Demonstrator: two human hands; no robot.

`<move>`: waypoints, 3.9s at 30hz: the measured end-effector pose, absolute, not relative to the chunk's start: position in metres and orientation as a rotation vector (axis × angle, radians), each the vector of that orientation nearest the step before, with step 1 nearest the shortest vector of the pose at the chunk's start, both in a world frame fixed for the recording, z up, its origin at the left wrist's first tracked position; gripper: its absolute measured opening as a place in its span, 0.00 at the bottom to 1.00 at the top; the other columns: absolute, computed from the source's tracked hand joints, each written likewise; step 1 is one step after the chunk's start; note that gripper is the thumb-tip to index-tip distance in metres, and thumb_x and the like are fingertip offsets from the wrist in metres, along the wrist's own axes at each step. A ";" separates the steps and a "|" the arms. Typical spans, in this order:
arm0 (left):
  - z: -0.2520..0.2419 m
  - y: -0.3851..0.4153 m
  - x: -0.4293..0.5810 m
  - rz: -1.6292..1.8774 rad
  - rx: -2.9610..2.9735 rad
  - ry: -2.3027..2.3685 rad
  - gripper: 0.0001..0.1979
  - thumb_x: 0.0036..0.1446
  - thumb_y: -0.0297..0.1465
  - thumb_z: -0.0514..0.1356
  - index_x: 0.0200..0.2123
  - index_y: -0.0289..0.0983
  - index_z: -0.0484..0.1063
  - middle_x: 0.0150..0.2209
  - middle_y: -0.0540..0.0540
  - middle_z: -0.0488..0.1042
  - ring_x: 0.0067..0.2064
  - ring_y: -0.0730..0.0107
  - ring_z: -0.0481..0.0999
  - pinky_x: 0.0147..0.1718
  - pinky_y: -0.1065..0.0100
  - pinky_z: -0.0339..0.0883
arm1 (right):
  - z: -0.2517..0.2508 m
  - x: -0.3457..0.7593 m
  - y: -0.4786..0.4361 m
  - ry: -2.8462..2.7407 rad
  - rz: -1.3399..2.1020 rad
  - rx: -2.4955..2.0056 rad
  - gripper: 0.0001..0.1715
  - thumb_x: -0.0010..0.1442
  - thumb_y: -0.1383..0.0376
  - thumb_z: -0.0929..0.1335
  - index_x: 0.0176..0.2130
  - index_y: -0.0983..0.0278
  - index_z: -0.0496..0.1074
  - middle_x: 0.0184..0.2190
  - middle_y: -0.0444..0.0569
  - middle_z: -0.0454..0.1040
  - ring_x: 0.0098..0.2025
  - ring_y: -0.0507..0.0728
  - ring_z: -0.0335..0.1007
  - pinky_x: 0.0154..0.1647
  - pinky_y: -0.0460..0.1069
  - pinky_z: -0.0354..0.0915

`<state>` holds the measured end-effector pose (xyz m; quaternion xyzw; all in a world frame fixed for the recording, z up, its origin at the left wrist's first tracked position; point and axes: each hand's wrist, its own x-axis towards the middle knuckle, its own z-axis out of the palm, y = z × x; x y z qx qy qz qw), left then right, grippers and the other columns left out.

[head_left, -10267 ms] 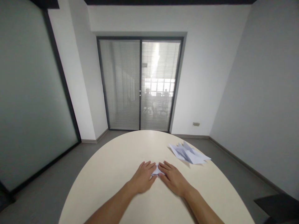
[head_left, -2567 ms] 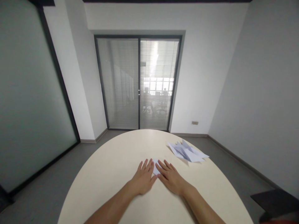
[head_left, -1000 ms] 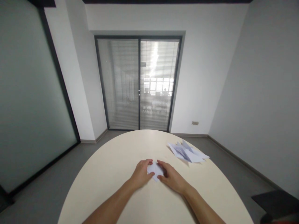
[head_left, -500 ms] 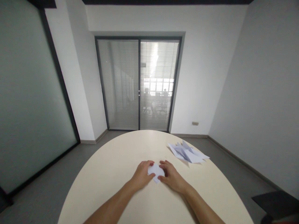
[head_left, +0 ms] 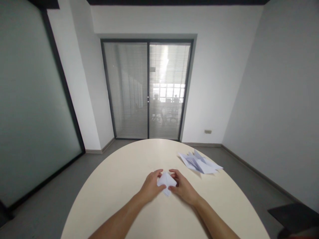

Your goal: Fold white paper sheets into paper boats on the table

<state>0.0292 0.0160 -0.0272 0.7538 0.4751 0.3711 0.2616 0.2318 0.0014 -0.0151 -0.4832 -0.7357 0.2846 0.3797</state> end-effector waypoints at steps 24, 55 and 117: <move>-0.001 0.006 0.027 1.317 2.185 1.159 0.12 0.65 0.36 0.53 0.38 0.40 0.75 0.37 0.46 0.76 0.42 0.65 0.74 0.45 0.65 0.68 | 0.006 0.228 0.000 -1.882 0.477 -1.078 0.24 0.65 0.48 0.62 0.44 0.59 0.79 0.44 0.54 0.79 0.48 0.63 0.73 0.53 0.59 0.67; -0.027 0.030 0.018 1.587 1.710 1.165 0.12 0.64 0.39 0.54 0.40 0.38 0.71 0.39 0.44 0.76 0.42 0.63 0.76 0.35 0.68 0.71 | -0.003 0.237 0.004 -1.708 0.410 -1.253 0.17 0.64 0.54 0.61 0.39 0.62 0.72 0.36 0.51 0.78 0.39 0.59 0.72 0.40 0.51 0.66; -0.021 0.028 0.023 1.484 1.565 0.933 0.08 0.60 0.36 0.57 0.39 0.37 0.69 0.36 0.47 0.76 0.38 0.67 0.76 0.41 0.68 0.68 | -0.001 0.240 0.000 -2.086 0.001 -1.293 0.40 0.48 0.59 0.75 0.58 0.63 0.67 0.53 0.56 0.73 0.55 0.66 0.66 0.60 0.62 0.56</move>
